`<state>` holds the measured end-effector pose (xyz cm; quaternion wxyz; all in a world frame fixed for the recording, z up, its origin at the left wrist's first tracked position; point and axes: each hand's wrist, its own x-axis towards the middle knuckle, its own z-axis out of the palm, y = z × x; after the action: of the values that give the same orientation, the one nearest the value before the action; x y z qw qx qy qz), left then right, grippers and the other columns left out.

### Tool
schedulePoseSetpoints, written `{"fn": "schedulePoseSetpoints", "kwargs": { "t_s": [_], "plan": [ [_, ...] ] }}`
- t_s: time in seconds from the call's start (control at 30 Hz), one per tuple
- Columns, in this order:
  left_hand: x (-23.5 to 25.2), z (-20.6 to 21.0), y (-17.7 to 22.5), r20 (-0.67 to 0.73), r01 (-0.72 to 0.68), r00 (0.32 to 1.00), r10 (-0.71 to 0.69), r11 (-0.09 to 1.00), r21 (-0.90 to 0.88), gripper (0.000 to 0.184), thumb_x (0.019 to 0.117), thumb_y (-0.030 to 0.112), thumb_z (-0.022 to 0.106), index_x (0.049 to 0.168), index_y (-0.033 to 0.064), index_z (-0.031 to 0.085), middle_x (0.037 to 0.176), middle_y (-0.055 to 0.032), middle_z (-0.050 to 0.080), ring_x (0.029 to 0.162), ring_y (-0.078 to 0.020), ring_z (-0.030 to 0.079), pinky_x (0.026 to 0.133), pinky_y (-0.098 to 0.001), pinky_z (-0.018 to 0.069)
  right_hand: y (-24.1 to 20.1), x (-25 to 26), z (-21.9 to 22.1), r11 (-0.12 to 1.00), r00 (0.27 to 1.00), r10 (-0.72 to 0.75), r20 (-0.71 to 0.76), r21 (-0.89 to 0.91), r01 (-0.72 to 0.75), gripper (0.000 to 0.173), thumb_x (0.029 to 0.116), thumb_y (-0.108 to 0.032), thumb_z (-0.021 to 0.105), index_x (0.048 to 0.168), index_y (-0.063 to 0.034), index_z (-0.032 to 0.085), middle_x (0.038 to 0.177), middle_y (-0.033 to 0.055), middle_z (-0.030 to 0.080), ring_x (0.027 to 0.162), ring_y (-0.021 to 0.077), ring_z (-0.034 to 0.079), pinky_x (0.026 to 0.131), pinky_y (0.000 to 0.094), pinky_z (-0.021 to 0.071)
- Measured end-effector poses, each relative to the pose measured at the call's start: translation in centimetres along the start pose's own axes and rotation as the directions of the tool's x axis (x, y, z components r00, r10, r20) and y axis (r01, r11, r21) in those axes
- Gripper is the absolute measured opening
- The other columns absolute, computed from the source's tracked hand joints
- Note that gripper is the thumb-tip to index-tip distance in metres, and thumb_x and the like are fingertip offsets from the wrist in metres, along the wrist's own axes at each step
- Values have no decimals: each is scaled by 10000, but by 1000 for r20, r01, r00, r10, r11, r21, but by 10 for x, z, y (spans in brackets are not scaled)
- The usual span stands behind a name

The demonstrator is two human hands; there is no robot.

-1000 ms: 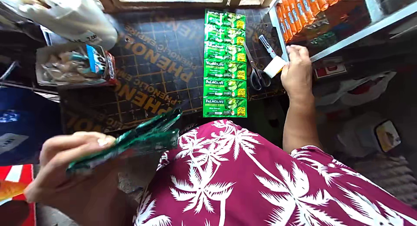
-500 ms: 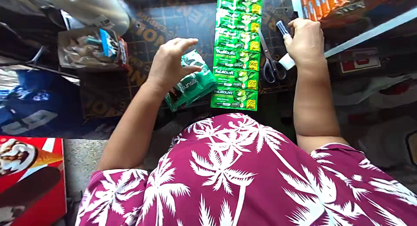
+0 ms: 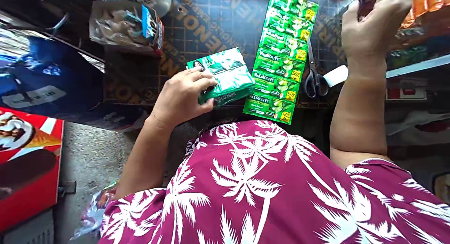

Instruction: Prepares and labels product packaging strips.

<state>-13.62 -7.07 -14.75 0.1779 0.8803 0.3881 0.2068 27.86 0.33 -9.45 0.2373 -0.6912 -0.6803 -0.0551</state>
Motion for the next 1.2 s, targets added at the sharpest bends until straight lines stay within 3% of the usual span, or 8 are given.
{"fn": "schedulePoseSetpoints", "kwargs": {
  "t_s": [0.07,0.13,0.27,0.37,0.43,0.6,0.8,1.2],
  "plan": [
    [3,-2,3,-151,-20,988,29,998,62,264,969,164,563,1122,63,753,1057,-151,757,933,-328,741,760,-512,580,-29,-3,-8,983,996,-90,1,160,88,408,989,-232,484,1245,26,670,1212,270,644,1107,316,647,963,421,512],
    [8,-8,3,-245,11,969,9,997,82,254,1016,138,537,1130,41,744,974,-175,752,803,-326,733,655,-498,561,-62,-12,-9,929,975,-209,80,326,173,416,993,-292,525,1242,4,676,1202,235,646,1042,250,646,906,392,523],
    [19,-25,1,-310,-3,951,24,998,67,251,1060,166,533,1176,63,730,1054,-156,755,896,-285,736,749,-455,565,-121,-28,5,776,834,-524,171,498,386,552,863,-378,811,1307,-79,675,1308,154,635,901,201,648,712,374,546],
    [23,-30,2,-396,-33,917,50,998,50,231,1058,161,553,1155,83,747,1021,-135,757,866,-223,728,744,-385,559,-140,-28,17,783,786,-585,197,390,485,317,964,-268,696,1264,-169,719,1200,84,734,938,295,731,728,533,553],
    [22,-29,3,-477,-18,879,3,999,-27,234,1035,199,609,1172,57,735,1089,-133,750,953,-192,728,810,-347,580,-144,-25,19,776,788,-592,171,385,500,206,1013,-244,619,1143,-154,751,1054,85,752,866,293,728,684,531,542],
    [13,-16,-3,-531,27,809,-254,917,-398,690,856,281,816,1383,-45,513,1428,-192,556,1287,-237,568,1040,-399,513,-151,-17,12,696,816,-576,52,555,456,203,993,-213,637,1104,-79,742,1024,106,719,885,253,702,738,491,574],
    [18,-8,-6,-385,-20,832,-400,671,-741,293,907,104,737,1157,-30,664,1051,-46,739,989,-90,708,925,-318,594,-169,-10,-15,588,847,-513,-141,661,466,204,963,-280,661,996,-95,739,927,-22,685,807,12,639,710,205,560],
    [25,-38,26,-251,-103,908,-335,404,-909,292,884,-31,675,1161,10,592,1040,30,733,975,-44,696,909,-266,579,-181,14,-91,525,820,-492,-292,652,547,187,953,-240,692,1013,-64,710,935,-26,678,806,-56,604,713,109,510]
  ]
}}
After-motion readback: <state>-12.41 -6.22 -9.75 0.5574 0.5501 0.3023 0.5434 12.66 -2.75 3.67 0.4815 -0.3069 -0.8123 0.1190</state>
